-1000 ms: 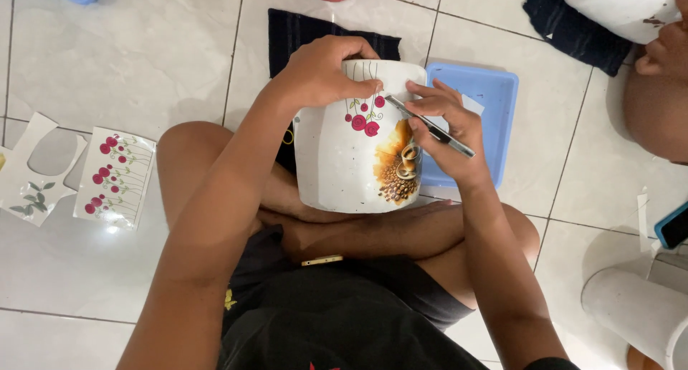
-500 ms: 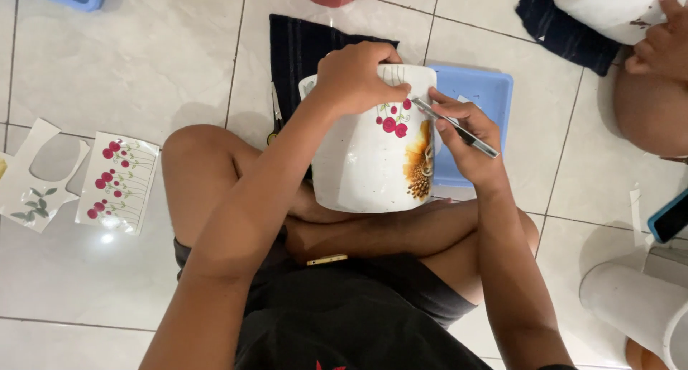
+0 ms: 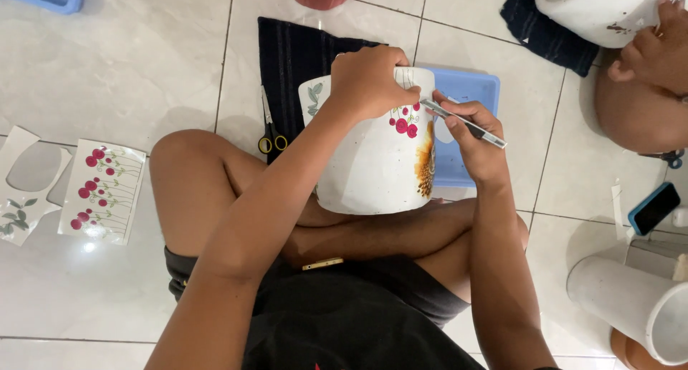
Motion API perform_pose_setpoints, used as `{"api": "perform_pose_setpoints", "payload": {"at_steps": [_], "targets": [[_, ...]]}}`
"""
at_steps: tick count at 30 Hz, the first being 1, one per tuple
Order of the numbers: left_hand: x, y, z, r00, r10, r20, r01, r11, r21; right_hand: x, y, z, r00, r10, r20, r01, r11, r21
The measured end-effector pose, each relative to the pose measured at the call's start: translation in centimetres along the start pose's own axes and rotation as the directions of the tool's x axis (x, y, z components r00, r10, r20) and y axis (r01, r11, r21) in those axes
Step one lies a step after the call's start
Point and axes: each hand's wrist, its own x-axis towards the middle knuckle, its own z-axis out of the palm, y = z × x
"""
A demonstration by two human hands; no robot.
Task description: The person sits cross-legged on the floor and uses a fine-tipped tool to apply or refine a floral design on a white ceramic piece. They hold the ceramic with one hand and carefully trace or add details to the pattern with the other.
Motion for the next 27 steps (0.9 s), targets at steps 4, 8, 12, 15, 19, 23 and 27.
{"api": "perform_pose_setpoints", "payload": {"at_steps": [4, 8, 12, 15, 19, 23, 27], "targets": [[-0.5, -0.4, -0.7, 1.0, -0.008, 0.016, 0.008, 1.0, -0.009, -0.5, -2.3, 1.4, 1.0, 0.009, 0.01, -0.008, 0.996, -0.088], [-0.7, -0.7, -1.2, 1.0, -0.023, 0.02, 0.023, 0.999, -0.025, -0.8, -2.6, 2.2, 0.999, -0.042, 0.021, 0.043, 0.994, -0.096], [-1.3, -1.0, -1.9, 0.998, -0.04, 0.04, 0.042, 0.998, -0.049, -0.8, -2.4, 2.6, 0.995, -0.089, 0.033, 0.092, 0.99, -0.11], [-1.5, -1.1, -2.4, 0.996, -0.053, 0.069, 0.057, 0.997, -0.06, -1.0, -2.2, 3.1, 0.995, -0.095, 0.006, 0.095, 0.988, -0.121], [-1.7, -1.3, -2.6, 0.997, -0.052, 0.06, 0.057, 0.996, -0.073, -1.5, -3.5, 4.6, 0.993, -0.114, -0.043, 0.101, 0.968, -0.228], [-1.9, -1.1, -2.9, 0.994, -0.067, 0.085, 0.074, 0.994, -0.076, -2.2, -5.2, 7.0, 0.977, -0.161, -0.143, 0.097, 0.922, -0.376], [-1.7, -1.0, -2.7, 0.996, -0.058, 0.075, 0.063, 0.995, -0.072, -2.7, -5.5, 8.4, 0.949, -0.236, -0.209, 0.105, 0.862, -0.496]]}}
